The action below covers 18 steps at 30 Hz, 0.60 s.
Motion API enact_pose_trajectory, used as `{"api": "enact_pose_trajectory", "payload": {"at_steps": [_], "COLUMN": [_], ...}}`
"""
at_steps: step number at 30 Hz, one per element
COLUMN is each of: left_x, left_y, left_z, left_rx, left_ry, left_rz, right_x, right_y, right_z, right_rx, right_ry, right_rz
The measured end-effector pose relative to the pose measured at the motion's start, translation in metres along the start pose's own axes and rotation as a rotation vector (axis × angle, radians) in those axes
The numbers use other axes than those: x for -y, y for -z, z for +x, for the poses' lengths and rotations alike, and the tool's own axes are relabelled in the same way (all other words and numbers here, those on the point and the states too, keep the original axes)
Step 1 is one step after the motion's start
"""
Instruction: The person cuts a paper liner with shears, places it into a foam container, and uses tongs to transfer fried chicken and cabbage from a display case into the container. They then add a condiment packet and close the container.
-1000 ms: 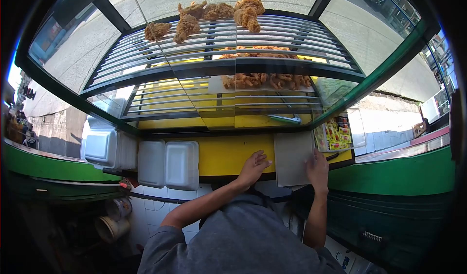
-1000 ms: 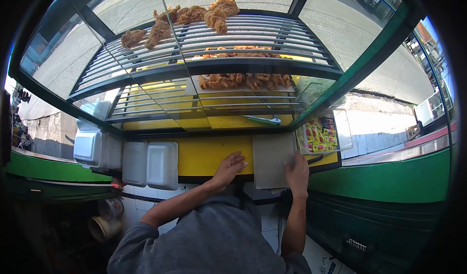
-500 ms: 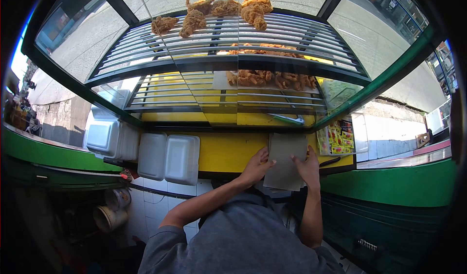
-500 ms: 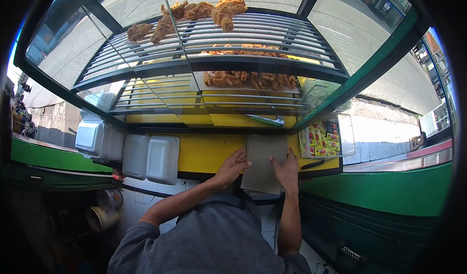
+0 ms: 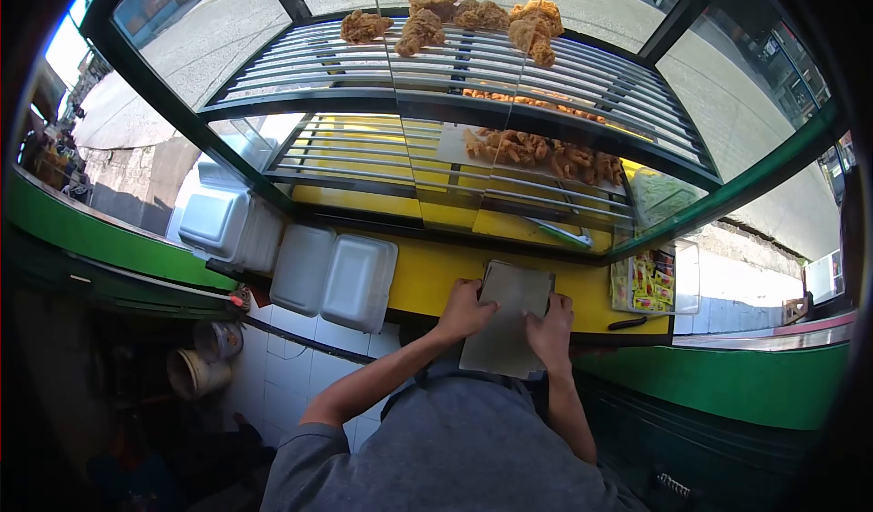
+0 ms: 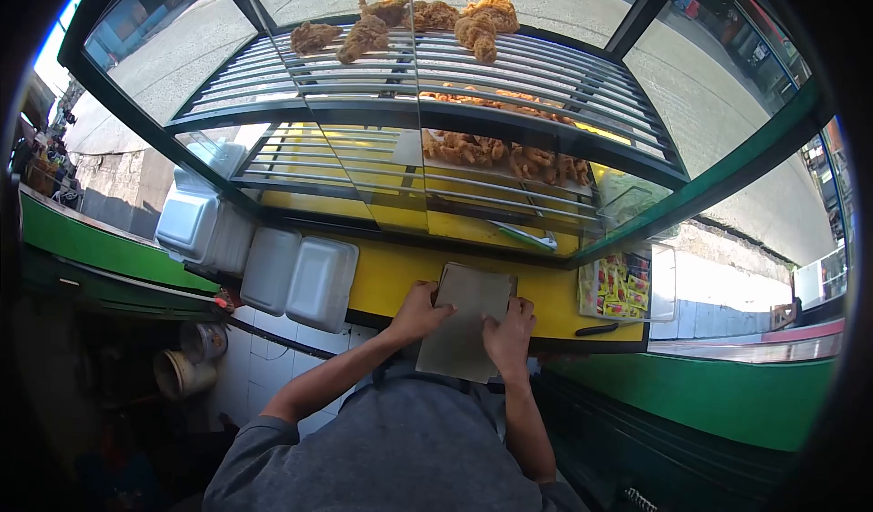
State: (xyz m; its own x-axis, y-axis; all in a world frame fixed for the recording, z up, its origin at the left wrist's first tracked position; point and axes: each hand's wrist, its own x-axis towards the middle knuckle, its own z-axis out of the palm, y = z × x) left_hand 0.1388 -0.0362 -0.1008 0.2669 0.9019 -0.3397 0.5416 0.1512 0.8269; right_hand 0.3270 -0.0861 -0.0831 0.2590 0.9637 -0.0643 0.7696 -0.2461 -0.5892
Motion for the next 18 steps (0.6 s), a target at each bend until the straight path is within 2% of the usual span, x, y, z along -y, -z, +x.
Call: {"api": "enact_pose_trajectory", "payload": {"at_steps": [1, 4, 7, 10, 13, 14, 16, 17, 18], "left_x": [0.002, -0.004, -0.013, -0.002, 0.006, 0.007, -0.008, -0.002, 0.003], "left_y": [-0.006, -0.019, -0.015, -0.019, -0.013, -0.01, 0.007, 0.009, 0.008], "left_z": [-0.003, -0.012, -0.012, -0.005, 0.002, 0.002, -0.004, -0.004, -0.005], "left_rx": [-0.108, -0.242, -0.228, -0.292, -0.087, -0.01, 0.137, 0.185, 0.234], "left_ry": [-0.093, -0.122, -0.053, -0.062, 0.018, 0.028, 0.044, -0.024, -0.093], "left_rz": [0.123, 0.059, -0.213, -0.311, -0.509, -0.464, -0.374, -0.508, -0.644], "right_x": [-0.002, 0.0, -0.006, -0.013, -0.006, -0.004, -0.014, -0.018, -0.018], "right_y": [-0.002, -0.001, -0.001, -0.002, 0.002, 0.003, -0.006, -0.009, -0.005], "right_z": [0.0, -0.003, 0.002, 0.005, 0.005, 0.004, 0.005, 0.005, 0.006], "right_rx": [-0.019, -0.068, -0.086, -0.012, 0.004, -0.007, -0.125, -0.183, -0.066], "right_ry": [0.013, 0.023, 0.042, 0.003, -0.048, -0.061, 0.011, 0.046, -0.011], "right_rz": [0.006, -0.01, 0.093, 0.178, 0.245, 0.273, 0.185, 0.14, 0.387]}}
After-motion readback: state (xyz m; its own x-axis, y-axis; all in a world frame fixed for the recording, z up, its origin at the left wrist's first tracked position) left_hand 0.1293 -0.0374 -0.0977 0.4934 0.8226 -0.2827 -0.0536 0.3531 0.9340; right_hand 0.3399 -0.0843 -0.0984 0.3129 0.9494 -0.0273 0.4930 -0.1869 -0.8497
